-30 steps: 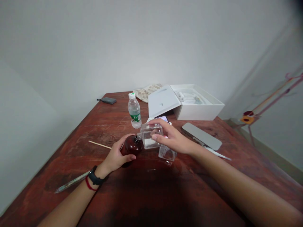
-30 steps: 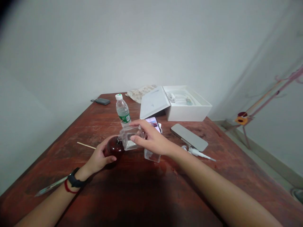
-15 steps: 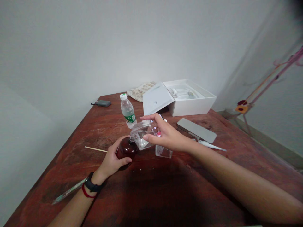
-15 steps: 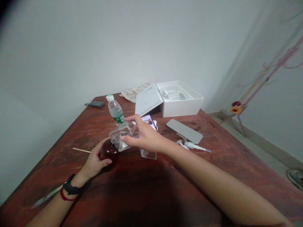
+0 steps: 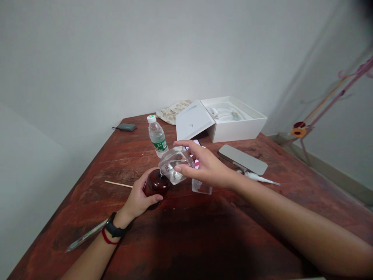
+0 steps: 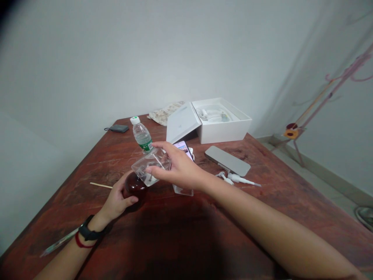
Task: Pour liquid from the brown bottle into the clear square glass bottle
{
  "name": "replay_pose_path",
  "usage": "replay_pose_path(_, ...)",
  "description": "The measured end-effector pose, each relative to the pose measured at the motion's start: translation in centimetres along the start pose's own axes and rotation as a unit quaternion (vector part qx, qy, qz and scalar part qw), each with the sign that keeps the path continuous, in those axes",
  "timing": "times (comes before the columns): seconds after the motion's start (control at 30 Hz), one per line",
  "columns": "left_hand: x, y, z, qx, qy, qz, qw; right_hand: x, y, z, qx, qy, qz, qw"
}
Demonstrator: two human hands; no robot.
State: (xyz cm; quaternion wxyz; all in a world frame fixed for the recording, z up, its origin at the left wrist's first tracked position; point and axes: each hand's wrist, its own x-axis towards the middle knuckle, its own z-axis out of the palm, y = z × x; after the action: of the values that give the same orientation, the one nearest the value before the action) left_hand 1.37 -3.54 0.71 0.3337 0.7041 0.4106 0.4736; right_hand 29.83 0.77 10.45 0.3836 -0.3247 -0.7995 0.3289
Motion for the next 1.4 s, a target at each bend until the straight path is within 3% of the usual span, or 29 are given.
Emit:
replay_pose_path(0.6, -0.2, 0.5, 0.5, -0.005, -0.018, 0.005, 1.000, -0.1, -0.5, -0.2, -0.028, 0.005, -0.073, 0.997)
replay_pose_path(1.4, -0.4, 0.5, 0.5, -0.003, -0.013, -0.003, 1.000, 0.4, -0.9, -0.4, -0.035, -0.027, -0.089, 0.995)
